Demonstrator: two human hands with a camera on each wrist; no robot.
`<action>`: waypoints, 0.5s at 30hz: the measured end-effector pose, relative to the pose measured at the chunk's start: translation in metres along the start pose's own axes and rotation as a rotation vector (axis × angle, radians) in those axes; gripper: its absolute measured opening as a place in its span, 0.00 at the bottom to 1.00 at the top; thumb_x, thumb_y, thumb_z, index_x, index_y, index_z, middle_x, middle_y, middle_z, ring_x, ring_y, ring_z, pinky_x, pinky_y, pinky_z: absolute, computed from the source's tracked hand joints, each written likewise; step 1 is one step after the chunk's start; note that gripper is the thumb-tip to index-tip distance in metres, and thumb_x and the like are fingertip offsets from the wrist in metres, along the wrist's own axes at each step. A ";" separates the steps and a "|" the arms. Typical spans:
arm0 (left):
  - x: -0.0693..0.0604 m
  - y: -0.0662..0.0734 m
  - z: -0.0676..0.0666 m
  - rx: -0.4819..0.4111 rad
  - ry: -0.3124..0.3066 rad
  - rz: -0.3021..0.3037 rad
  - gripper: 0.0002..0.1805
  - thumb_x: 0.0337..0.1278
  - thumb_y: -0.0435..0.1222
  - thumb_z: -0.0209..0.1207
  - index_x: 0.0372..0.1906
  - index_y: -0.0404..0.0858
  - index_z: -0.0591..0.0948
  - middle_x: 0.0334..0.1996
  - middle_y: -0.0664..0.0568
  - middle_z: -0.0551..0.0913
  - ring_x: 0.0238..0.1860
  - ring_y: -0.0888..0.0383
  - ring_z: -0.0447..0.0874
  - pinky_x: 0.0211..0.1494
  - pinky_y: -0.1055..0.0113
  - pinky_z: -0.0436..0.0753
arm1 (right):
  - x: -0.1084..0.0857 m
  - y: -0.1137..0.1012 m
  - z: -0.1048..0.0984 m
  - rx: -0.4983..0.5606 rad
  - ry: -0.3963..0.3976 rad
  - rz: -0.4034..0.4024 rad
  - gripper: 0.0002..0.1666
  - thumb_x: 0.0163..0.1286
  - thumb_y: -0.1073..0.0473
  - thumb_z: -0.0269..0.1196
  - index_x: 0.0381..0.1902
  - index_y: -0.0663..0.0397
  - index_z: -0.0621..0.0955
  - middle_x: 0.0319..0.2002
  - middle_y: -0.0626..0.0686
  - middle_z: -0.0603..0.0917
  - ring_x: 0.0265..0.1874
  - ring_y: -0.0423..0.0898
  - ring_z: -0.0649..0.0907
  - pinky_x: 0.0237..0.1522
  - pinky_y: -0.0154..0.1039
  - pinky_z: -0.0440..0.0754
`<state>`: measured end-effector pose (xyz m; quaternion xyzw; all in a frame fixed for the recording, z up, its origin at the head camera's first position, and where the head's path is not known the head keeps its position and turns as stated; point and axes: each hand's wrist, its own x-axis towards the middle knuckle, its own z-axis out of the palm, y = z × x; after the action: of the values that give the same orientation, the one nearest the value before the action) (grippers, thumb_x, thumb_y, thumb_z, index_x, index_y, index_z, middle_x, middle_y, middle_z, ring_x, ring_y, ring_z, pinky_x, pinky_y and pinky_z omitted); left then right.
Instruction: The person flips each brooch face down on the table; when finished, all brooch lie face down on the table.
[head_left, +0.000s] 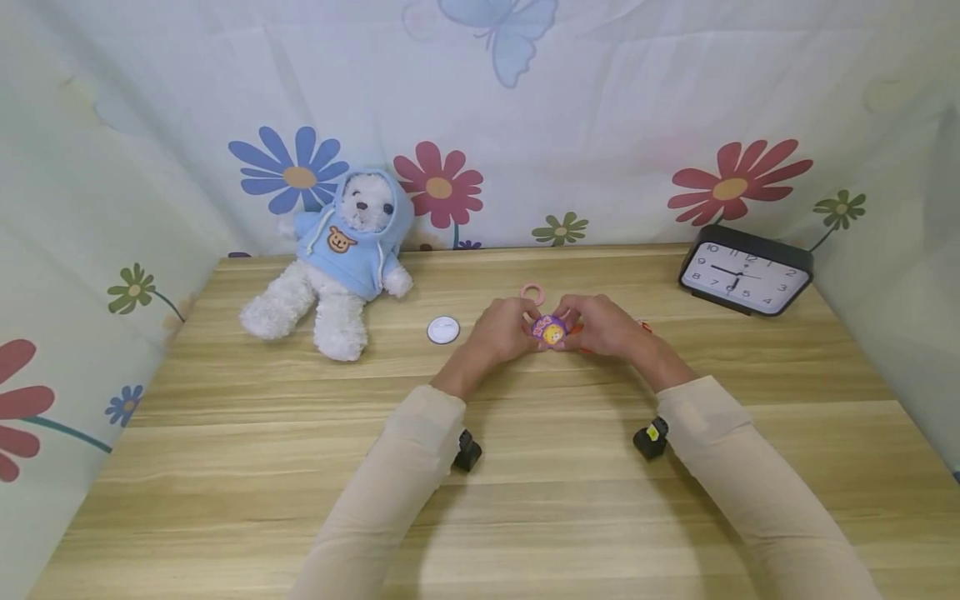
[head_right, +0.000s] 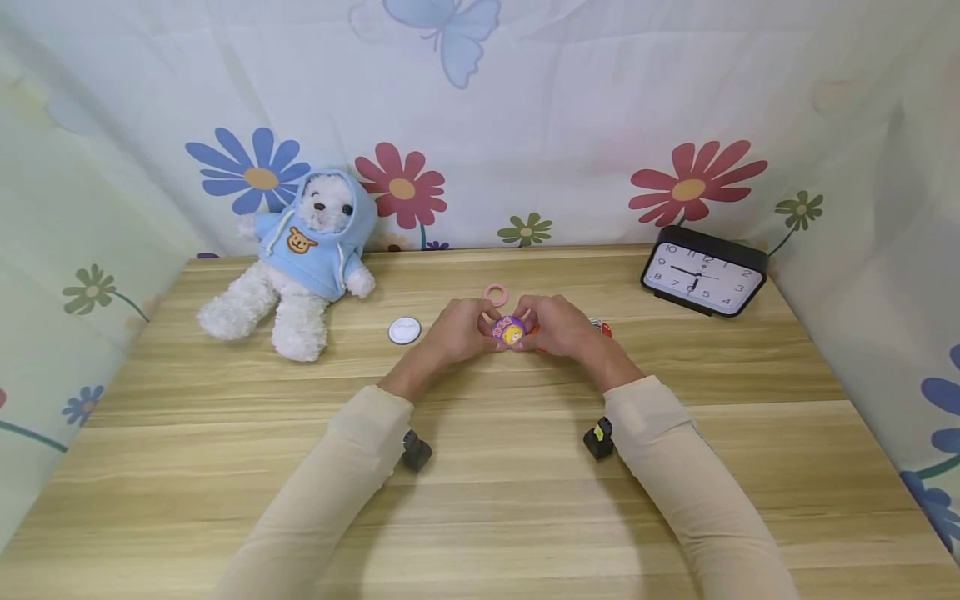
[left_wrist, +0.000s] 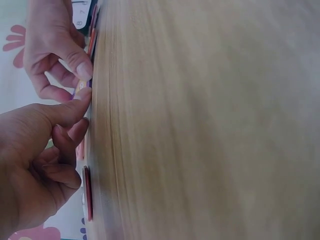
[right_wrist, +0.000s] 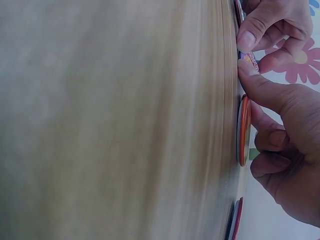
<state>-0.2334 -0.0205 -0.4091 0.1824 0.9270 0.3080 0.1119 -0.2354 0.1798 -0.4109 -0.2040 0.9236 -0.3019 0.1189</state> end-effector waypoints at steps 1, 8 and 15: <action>0.000 0.000 0.000 0.002 0.001 -0.002 0.24 0.49 0.37 0.76 0.53 0.38 0.83 0.37 0.48 0.91 0.40 0.54 0.89 0.48 0.61 0.84 | 0.001 0.001 0.000 -0.004 0.002 -0.006 0.21 0.59 0.60 0.76 0.48 0.56 0.81 0.39 0.57 0.90 0.44 0.52 0.85 0.53 0.49 0.80; 0.003 0.000 0.000 0.008 0.009 -0.015 0.25 0.50 0.38 0.76 0.53 0.37 0.82 0.38 0.47 0.90 0.42 0.53 0.88 0.49 0.59 0.85 | 0.003 0.002 -0.002 -0.013 0.010 -0.022 0.21 0.59 0.60 0.76 0.47 0.56 0.81 0.38 0.57 0.90 0.44 0.53 0.86 0.54 0.52 0.80; 0.006 0.003 0.001 0.025 0.024 -0.028 0.23 0.51 0.38 0.75 0.52 0.38 0.81 0.39 0.47 0.91 0.43 0.53 0.89 0.50 0.59 0.85 | 0.004 0.004 -0.005 -0.005 0.022 -0.031 0.21 0.58 0.61 0.76 0.46 0.57 0.80 0.37 0.58 0.90 0.44 0.55 0.86 0.55 0.52 0.80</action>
<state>-0.2375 -0.0158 -0.4088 0.1670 0.9346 0.2967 0.1030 -0.2420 0.1829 -0.4098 -0.2153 0.9224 -0.3034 0.1036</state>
